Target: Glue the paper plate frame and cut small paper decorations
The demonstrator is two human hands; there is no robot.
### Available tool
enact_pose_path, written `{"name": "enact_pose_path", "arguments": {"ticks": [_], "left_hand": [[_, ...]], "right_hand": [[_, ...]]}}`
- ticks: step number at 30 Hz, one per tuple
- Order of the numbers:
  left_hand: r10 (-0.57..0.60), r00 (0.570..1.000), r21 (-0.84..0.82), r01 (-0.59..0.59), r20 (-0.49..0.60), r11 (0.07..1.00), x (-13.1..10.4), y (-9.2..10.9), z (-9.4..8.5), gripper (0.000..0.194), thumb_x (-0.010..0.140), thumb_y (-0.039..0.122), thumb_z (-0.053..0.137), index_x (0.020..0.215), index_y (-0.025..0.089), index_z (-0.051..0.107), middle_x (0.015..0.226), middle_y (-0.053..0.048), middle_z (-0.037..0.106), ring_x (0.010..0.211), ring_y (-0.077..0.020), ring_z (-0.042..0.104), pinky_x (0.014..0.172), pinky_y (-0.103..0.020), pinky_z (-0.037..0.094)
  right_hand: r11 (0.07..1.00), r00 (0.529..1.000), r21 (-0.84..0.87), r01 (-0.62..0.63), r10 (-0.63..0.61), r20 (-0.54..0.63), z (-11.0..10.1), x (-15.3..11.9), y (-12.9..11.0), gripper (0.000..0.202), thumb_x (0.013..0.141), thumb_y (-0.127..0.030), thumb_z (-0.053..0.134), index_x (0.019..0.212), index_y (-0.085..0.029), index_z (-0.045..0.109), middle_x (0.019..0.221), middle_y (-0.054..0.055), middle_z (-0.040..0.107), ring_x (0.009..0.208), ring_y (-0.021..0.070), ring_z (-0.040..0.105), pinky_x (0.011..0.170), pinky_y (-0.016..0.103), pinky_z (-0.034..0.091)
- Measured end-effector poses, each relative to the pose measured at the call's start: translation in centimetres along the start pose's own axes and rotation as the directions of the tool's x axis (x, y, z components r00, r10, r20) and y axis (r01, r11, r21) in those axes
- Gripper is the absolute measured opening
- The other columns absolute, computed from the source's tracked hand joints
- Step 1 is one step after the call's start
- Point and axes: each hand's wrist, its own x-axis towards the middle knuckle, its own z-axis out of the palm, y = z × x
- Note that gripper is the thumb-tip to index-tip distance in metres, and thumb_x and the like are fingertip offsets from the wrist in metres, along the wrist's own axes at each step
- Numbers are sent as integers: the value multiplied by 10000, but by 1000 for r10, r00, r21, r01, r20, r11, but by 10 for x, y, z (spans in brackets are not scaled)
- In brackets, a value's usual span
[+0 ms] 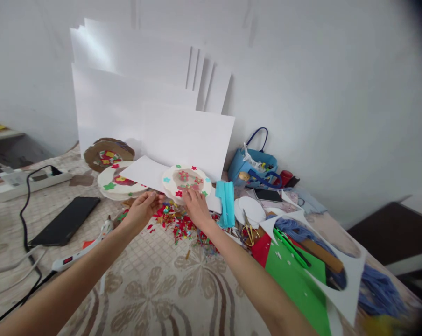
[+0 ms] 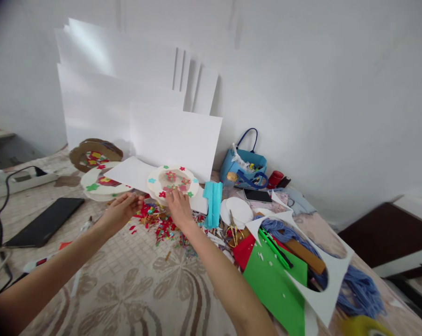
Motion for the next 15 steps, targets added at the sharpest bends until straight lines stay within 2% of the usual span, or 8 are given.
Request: {"name": "enact_pose_path", "arguments": {"ticks": [2, 5, 6, 8, 9, 11, 13, 15], "left_hand": [[-107, 991, -7, 108, 79, 994, -20, -3, 7, 308, 629, 337, 771, 658, 163, 519, 627, 26, 575, 544, -67, 506, 559, -189, 432], [-274, 938, 41, 271, 215, 962, -69, -14, 19, 287, 667, 318, 758, 653, 136, 537, 581, 7, 555, 496, -65, 471, 485, -182, 376], [-335, 905, 67, 330, 262, 942, -88, -20, 23, 288, 683, 332, 747, 659, 138, 536, 555, 14, 539, 472, -62, 450, 468, -183, 357], [-481, 776, 134, 471, 407, 872, -121, -31, 29, 309, 726, 383, 704, 660, 162, 499, 510, 46, 498, 430, -45, 392, 447, -175, 305], [-512, 737, 174, 490, 441, 854, -134, -36, 31, 319, 746, 413, 675, 659, 170, 488, 478, 63, 462, 399, -42, 356, 428, -179, 273], [-563, 702, 299, 477, 437, 826, -147, -44, 33, 334, 752, 474, 640, 689, 168, 521, 445, 77, 426, 367, -44, 312, 407, -193, 230], [-523, 784, 402, 383, 335, 832, -140, -46, 32, 394, 720, 539, 628, 682, 152, 566, 399, 90, 379, 345, -45, 262, 394, -205, 214], [-353, 926, 476, 252, 134, 842, -114, -44, 30, 460, 697, 597, 596, 610, 146, 573, 372, 87, 347, 332, -54, 252, 373, -216, 209]], "right_hand": [[1000, 1000, 0, -6, 6, 2, 1, 1, 0, 451, 869, -110, 450, 1317, -134, 406, 1237, 176, 505, 1170, 284, 420, 902, 423, 385], [1000, 1000, 2, -14, 14, 0, 1, 3, 0, 447, 878, -131, 447, 1322, -138, 398, 1235, 178, 504, 1179, 286, 417, 908, 429, 382], [1000, 1000, 3, -15, 15, 0, 1, 3, 0, 443, 883, -133, 439, 1323, -141, 396, 1236, 177, 504, 1179, 284, 417, 909, 432, 381], [1000, 1000, 6, -17, 17, 2, 1, 4, -1, 444, 885, -128, 428, 1327, -151, 391, 1246, 173, 499, 1186, 282, 414, 911, 435, 381], [1000, 1000, 7, -19, 19, 3, 1, 4, -1, 446, 884, -124, 426, 1328, -155, 390, 1252, 172, 496, 1191, 284, 410, 911, 436, 381], [1000, 1000, 9, -20, 20, 6, 1, 4, -1, 447, 880, -119, 429, 1324, -156, 394, 1261, 171, 491, 1196, 290, 406, 910, 436, 381], [1000, 1000, 11, -19, 19, 7, 2, 3, -1, 443, 878, -122, 435, 1319, -149, 398, 1263, 174, 489, 1195, 292, 405, 912, 436, 379], [1000, 1000, 14, -18, 18, 7, 2, 3, -1, 443, 878, -127, 443, 1318, -141, 397, 1256, 178, 491, 1187, 290, 409, 914, 435, 376]]}}
